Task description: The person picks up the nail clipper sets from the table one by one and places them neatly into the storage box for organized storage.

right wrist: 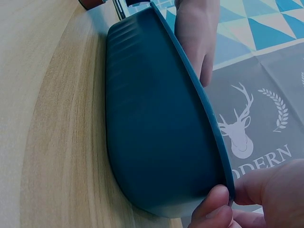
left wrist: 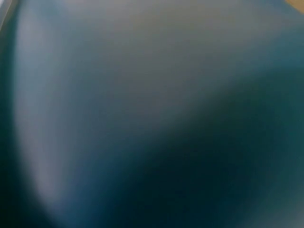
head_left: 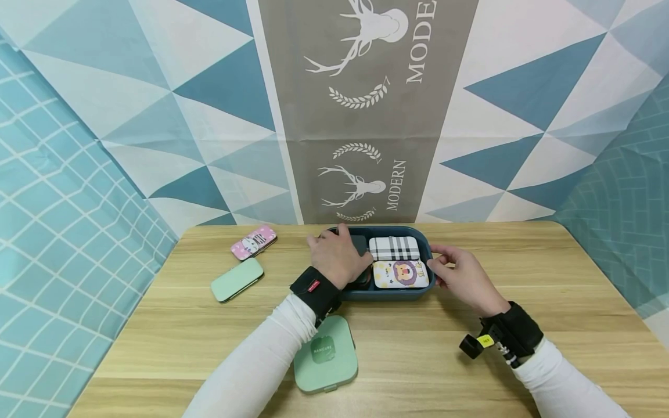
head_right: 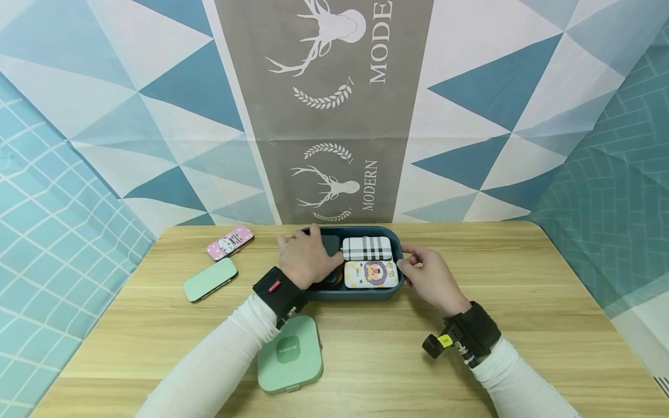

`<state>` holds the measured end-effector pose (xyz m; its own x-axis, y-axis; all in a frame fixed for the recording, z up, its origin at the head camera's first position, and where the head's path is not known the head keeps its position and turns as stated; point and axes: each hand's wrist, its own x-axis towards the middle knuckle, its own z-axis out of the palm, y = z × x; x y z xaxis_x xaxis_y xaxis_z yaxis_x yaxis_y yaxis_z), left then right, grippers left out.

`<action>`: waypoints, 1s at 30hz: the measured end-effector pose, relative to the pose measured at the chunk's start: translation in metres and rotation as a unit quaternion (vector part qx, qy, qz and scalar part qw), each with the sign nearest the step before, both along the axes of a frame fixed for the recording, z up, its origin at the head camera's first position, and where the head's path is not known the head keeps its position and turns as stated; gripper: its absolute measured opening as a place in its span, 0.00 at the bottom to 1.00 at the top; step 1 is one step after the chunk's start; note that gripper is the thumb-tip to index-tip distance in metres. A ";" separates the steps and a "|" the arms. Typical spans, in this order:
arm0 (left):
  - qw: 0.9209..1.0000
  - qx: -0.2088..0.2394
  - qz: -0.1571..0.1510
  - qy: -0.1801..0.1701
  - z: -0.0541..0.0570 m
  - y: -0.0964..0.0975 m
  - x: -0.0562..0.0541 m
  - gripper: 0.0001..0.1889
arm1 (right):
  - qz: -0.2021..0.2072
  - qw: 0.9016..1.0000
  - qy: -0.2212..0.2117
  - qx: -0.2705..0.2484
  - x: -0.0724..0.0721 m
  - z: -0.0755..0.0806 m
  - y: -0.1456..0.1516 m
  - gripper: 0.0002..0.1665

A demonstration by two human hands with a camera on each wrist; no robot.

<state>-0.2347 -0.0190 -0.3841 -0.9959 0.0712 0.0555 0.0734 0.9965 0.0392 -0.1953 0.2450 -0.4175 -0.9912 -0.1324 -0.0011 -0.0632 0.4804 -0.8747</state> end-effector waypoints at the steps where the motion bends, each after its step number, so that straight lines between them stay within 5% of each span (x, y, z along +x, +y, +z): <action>1: 1.000 0.001 0.000 0.002 0.000 0.000 0.000 0.45 | 0.000 1.000 0.000 0.000 0.000 0.000 0.000 0.29; 30: 1.000 -0.003 0.004 -0.001 -0.001 0.002 0.001 0.46 | 0.002 1.000 0.006 -0.002 0.001 0.000 0.000 0.29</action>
